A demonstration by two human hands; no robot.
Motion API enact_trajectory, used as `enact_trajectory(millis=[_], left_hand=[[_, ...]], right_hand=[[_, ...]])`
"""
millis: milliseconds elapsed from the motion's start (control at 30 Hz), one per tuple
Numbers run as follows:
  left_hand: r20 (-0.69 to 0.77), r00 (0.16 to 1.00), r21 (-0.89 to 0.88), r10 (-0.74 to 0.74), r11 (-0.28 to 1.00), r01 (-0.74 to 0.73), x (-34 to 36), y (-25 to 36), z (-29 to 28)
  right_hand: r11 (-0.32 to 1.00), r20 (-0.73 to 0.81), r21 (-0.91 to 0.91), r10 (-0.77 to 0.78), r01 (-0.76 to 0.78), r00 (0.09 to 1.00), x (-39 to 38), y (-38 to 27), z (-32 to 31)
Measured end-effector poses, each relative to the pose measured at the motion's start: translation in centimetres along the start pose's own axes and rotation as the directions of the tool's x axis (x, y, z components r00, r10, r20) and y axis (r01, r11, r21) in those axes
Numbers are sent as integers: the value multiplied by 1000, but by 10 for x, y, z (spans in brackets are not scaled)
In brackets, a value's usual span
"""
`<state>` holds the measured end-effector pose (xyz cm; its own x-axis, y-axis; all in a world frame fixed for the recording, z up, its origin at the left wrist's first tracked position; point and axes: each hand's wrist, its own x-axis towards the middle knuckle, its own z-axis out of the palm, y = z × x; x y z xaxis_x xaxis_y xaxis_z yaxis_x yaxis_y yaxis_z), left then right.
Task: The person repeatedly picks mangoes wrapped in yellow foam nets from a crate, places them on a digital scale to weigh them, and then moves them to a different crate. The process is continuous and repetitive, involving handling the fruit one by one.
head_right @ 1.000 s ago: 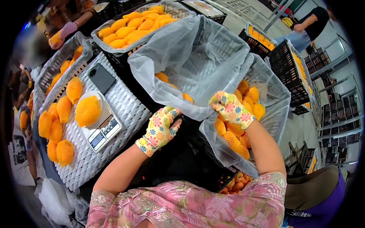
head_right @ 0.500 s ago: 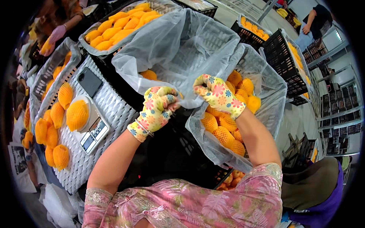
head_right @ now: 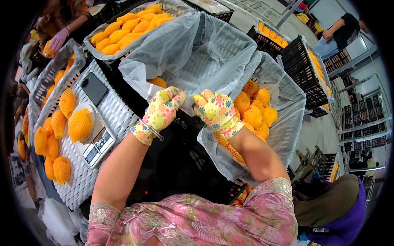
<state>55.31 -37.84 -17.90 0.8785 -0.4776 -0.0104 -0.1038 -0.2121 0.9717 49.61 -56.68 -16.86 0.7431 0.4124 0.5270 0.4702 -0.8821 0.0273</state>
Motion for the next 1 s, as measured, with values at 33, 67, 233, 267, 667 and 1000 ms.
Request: enact_trajectory(millis=[33, 67, 233, 267, 667, 1000], left_hand=[[22, 1000, 45, 16, 999, -17, -2, 0, -2], [42, 999, 89, 29, 995, -33, -4, 3, -5], [-50, 925, 343, 377, 876, -339, -27, 2, -10], [-63, 869, 378, 491, 818, -435, -33, 7, -9], [323, 718, 571, 616, 479, -667, -61, -12, 13], [629, 672, 384, 391, 595, -705, -111, -49, -15]], right_hand=[[1000, -13, 24, 15, -15, 1000, -1, 4, 4], [1000, -11, 28, 3, -3, 1000, -1, 3, 1], [974, 168, 222, -79, 41, 983, -19, -4, -32], [962, 228, 273, -98, 33, 969, -26, -6, -38], [987, 643, 90, 44, -132, 764, -10, -28, -51], [928, 539, 306, 15, -212, 842, 72, -29, -49]])
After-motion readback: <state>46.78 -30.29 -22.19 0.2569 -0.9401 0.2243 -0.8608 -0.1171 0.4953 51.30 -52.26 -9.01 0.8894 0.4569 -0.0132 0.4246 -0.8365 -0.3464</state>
